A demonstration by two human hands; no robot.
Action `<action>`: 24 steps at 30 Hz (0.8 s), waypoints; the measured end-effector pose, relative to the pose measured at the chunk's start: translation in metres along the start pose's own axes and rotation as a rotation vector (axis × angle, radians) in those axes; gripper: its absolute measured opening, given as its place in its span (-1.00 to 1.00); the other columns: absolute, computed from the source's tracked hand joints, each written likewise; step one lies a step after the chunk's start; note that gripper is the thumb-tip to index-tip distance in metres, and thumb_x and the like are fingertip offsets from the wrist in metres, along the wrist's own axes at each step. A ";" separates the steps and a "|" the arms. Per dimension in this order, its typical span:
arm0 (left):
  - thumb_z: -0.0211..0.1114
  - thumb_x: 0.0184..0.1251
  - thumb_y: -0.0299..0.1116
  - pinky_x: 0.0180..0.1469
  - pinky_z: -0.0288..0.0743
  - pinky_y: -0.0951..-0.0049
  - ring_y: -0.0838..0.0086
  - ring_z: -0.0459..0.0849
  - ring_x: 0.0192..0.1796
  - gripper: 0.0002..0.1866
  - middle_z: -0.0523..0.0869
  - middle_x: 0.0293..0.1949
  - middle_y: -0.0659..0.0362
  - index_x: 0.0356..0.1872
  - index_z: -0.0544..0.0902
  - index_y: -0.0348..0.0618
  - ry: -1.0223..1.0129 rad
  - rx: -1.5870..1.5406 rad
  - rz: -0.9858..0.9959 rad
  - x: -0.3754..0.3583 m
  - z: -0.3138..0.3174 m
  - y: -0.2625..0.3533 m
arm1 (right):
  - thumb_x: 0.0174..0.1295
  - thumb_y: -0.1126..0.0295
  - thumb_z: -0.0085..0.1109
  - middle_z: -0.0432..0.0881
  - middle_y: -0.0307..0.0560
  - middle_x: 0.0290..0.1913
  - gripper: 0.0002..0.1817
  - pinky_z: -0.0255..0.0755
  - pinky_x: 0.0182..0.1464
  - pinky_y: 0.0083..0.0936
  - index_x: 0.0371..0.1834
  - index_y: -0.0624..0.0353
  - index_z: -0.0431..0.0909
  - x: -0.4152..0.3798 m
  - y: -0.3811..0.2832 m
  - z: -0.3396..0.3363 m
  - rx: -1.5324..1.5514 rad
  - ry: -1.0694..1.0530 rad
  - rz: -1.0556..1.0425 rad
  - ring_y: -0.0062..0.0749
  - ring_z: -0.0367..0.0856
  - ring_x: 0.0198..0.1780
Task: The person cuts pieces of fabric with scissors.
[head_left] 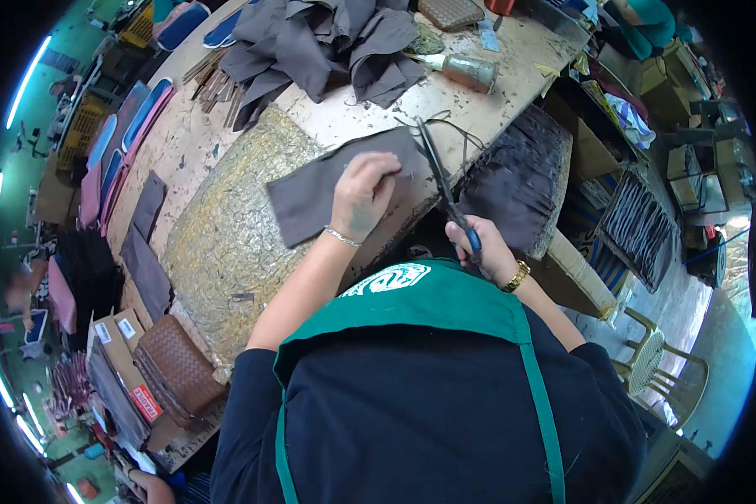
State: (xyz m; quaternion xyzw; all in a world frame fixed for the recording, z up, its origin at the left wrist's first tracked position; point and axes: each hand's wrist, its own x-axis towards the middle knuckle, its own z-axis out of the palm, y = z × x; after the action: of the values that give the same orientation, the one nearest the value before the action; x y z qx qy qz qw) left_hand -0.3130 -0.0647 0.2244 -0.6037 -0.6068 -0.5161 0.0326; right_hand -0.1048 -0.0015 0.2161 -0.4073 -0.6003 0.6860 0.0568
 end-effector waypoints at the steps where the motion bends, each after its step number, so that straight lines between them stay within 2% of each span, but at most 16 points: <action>1: 0.20 -0.12 -0.71 -0.23 0.45 0.52 0.40 0.59 -0.23 -0.79 0.59 -0.35 0.13 -0.42 0.52 -0.21 0.121 -0.063 -0.068 0.012 -0.004 0.014 | 0.08 -0.07 0.10 0.32 -0.33 -0.79 -0.55 0.13 -0.71 -0.76 -0.57 0.13 0.35 0.001 0.001 -0.004 -0.006 -0.009 -0.002 -0.73 0.27 -0.77; 2: 0.17 0.02 -0.70 -0.25 0.41 0.64 0.56 0.55 -0.24 -0.84 0.58 -0.35 0.16 -0.41 0.47 -0.21 0.262 -0.421 -0.297 0.022 -0.007 0.032 | 0.09 -0.06 0.09 0.33 -0.32 -0.79 -0.55 0.13 -0.71 -0.75 -0.55 0.13 0.36 0.001 0.003 -0.009 -0.016 -0.027 -0.015 -0.71 0.28 -0.76; 3: 0.16 0.10 -0.66 -0.26 0.37 0.71 0.64 0.51 -0.28 -0.85 0.57 -0.32 0.18 -0.39 0.41 -0.19 0.405 -0.553 -0.227 0.032 -0.013 0.042 | 0.10 -0.06 0.08 0.34 -0.31 -0.78 -0.56 0.13 -0.70 -0.75 -0.53 0.14 0.36 0.000 0.004 -0.011 -0.024 -0.045 -0.027 -0.69 0.29 -0.76; 5: 0.22 0.09 -0.61 -0.22 0.37 0.68 0.63 0.49 -0.28 -0.80 0.52 -0.30 0.16 -0.33 0.37 -0.21 0.624 -0.527 -0.166 0.043 -0.033 0.043 | 0.07 -0.08 0.10 0.34 -0.31 -0.78 -0.55 0.16 -0.69 -0.73 -0.56 0.12 0.35 -0.001 0.002 -0.013 -0.031 -0.055 -0.018 -0.69 0.30 -0.75; 7: 0.20 0.12 -0.59 -0.18 0.37 0.63 0.58 0.47 -0.21 -0.71 0.50 -0.26 0.11 -0.19 0.30 -0.22 0.745 -0.479 -0.297 0.033 -0.051 0.035 | 0.02 -0.11 0.14 0.34 -0.32 -0.77 -0.52 0.22 -0.67 -0.70 -0.62 0.10 0.32 0.001 -0.002 -0.015 -0.030 -0.060 -0.003 -0.68 0.31 -0.74; 8: 0.20 0.12 -0.59 -0.18 0.37 0.63 0.58 0.47 -0.21 -0.71 0.50 -0.26 0.11 -0.19 0.30 -0.22 0.749 -0.470 -0.295 0.023 -0.059 0.026 | 0.02 -0.11 0.14 0.34 -0.32 -0.77 -0.52 0.22 -0.67 -0.70 -0.62 0.10 0.32 0.003 0.000 -0.017 -0.031 -0.070 -0.005 -0.68 0.31 -0.74; 10: 0.15 0.15 -0.60 -0.12 0.39 0.54 0.48 0.48 -0.14 -0.63 0.49 -0.17 0.07 -0.05 0.24 -0.23 0.778 -0.272 -0.314 -0.013 -0.070 0.003 | 0.07 -0.09 0.09 0.37 -0.31 -0.76 -0.54 0.14 -0.70 -0.75 -0.52 0.13 0.36 0.007 0.009 -0.018 -0.065 -0.075 -0.027 -0.69 0.31 -0.75; 11: 0.13 0.15 -0.59 -0.11 0.38 0.55 0.46 0.47 -0.13 -0.51 0.47 -0.14 0.02 0.06 0.10 -0.21 0.703 -0.178 -0.471 -0.036 -0.080 0.001 | 0.07 -0.09 0.09 0.37 -0.31 -0.76 -0.54 0.14 -0.70 -0.75 -0.52 0.13 0.36 0.007 0.009 -0.019 -0.057 -0.079 -0.023 -0.69 0.31 -0.75; 13: 0.23 0.08 -0.48 -0.02 0.33 0.39 0.36 0.45 -0.07 -0.33 0.45 -0.12 -0.04 0.18 0.05 -0.25 0.542 0.083 -0.693 -0.083 -0.102 0.007 | 0.01 -0.11 0.16 0.35 -0.33 -0.76 -0.52 0.22 -0.66 -0.71 -0.62 0.09 0.32 0.005 0.003 -0.020 -0.084 -0.084 -0.042 -0.69 0.30 -0.73; 14: 0.28 0.04 -0.43 0.05 0.29 0.30 0.27 0.42 -0.01 -0.25 0.43 -0.08 -0.08 0.22 0.02 -0.25 0.481 0.244 -0.802 -0.099 -0.110 0.015 | -0.01 -0.09 0.18 0.35 -0.34 -0.75 -0.52 0.21 -0.66 -0.71 -0.61 0.11 0.33 0.003 0.000 -0.020 -0.096 -0.081 -0.023 -0.71 0.29 -0.72; 15: 0.28 0.04 -0.43 0.05 0.29 0.30 0.27 0.42 -0.01 -0.25 0.43 -0.08 -0.08 0.22 0.02 -0.25 0.470 0.245 -0.799 -0.110 -0.116 0.021 | -0.01 -0.09 0.18 0.35 -0.34 -0.75 -0.52 0.21 -0.66 -0.71 -0.61 0.11 0.33 0.003 -0.001 -0.020 -0.085 -0.076 -0.021 -0.71 0.29 -0.72; 17: 0.35 -0.07 -0.34 0.21 0.08 0.18 0.11 0.26 0.18 -0.17 0.35 0.07 -0.15 0.25 0.08 -0.25 0.265 0.866 -0.412 -0.125 -0.121 0.029 | -0.03 -0.06 0.22 0.34 -0.35 -0.74 -0.53 0.18 -0.67 -0.72 -0.59 0.13 0.35 0.003 -0.002 -0.021 -0.135 -0.092 -0.014 -0.73 0.27 -0.71; 19: 0.36 -0.12 -0.22 0.26 -0.04 0.09 0.06 0.09 0.28 -0.26 0.26 0.18 -0.02 0.17 0.30 -0.14 -0.122 0.684 -0.312 -0.099 -0.114 0.042 | -0.03 -0.04 0.24 0.34 -0.35 -0.74 -0.54 0.16 -0.67 -0.72 -0.58 0.14 0.35 0.003 -0.003 -0.023 -0.166 -0.091 -0.019 -0.74 0.27 -0.71; 21: 0.33 -0.09 -0.23 0.24 0.02 0.07 0.14 0.13 0.29 -0.46 0.31 0.17 0.11 0.03 0.47 0.02 -0.386 0.641 -0.203 -0.069 -0.088 0.051 | -0.04 -0.03 0.26 0.34 -0.36 -0.73 -0.54 0.14 -0.68 -0.72 -0.58 0.15 0.36 0.004 -0.001 -0.025 -0.204 -0.097 -0.037 -0.74 0.26 -0.70; 23: 0.28 -0.04 -0.29 0.19 0.10 0.04 0.26 0.24 0.25 -0.64 0.43 0.07 0.16 -0.11 0.56 0.07 -0.478 0.596 -0.063 -0.058 -0.056 0.029 | -0.06 0.00 0.29 0.34 -0.36 -0.73 -0.55 0.13 -0.69 -0.72 -0.57 0.16 0.36 0.004 0.006 -0.028 -0.204 -0.121 -0.078 -0.74 0.27 -0.70; 24: 0.28 -0.04 -0.29 0.19 0.10 0.04 0.26 0.24 0.25 -0.64 0.43 0.07 0.16 -0.11 0.56 0.07 -0.473 0.596 -0.054 -0.051 -0.046 0.020 | -0.06 0.00 0.29 0.34 -0.36 -0.73 -0.55 0.13 -0.69 -0.72 -0.57 0.16 0.36 0.000 0.002 -0.027 -0.205 -0.115 -0.085 -0.74 0.27 -0.70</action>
State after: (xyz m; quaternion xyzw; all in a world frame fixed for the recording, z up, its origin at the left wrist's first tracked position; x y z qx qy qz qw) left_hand -0.3108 -0.1365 0.2242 -0.6539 -0.7368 -0.1639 0.0520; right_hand -0.0868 0.0193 0.2156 -0.3452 -0.6863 0.6401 0.0092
